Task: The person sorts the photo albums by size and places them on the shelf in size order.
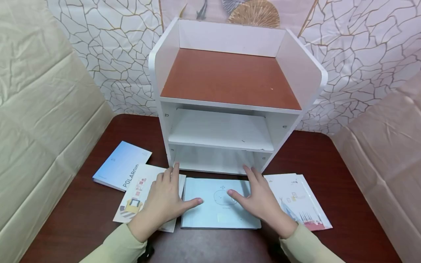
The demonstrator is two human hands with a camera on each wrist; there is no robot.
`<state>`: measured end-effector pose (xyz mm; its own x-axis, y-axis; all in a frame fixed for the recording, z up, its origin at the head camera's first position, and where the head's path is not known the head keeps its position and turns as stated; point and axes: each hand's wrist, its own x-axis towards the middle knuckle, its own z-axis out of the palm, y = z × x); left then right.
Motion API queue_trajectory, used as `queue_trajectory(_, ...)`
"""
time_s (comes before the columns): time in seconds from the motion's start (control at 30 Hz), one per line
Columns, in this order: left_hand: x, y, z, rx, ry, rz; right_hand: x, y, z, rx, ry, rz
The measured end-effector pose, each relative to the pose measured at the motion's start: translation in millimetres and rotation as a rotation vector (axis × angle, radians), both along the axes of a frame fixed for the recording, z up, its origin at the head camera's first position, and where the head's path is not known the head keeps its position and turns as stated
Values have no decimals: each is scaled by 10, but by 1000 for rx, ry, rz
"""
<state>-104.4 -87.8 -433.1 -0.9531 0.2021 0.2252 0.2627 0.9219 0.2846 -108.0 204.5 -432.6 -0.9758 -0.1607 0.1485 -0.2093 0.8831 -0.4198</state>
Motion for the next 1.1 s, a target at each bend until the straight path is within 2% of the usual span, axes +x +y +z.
queue_trajectory(0.17, 9, 42, -6, 52, -34, -3, 27, 27, 0, -61, -119, -65)
queue_trajectory(0.33, 29, 88, -23, 112, -131, -15, 64, 51, -24, -77, -206, -107)
queue_trajectory(0.57, 38, 120, -46, 205, -255, -34, 99, 50, -87, -71, -219, -117)
queue_trajectory(0.77, 48, 141, -66, 263, -329, -40, 117, 36, -102, -37, -248, -131)
queue_trajectory(1.1, 11, 151, -79, 313, -386, -30, 83, 18, -151, -15, -281, -124)
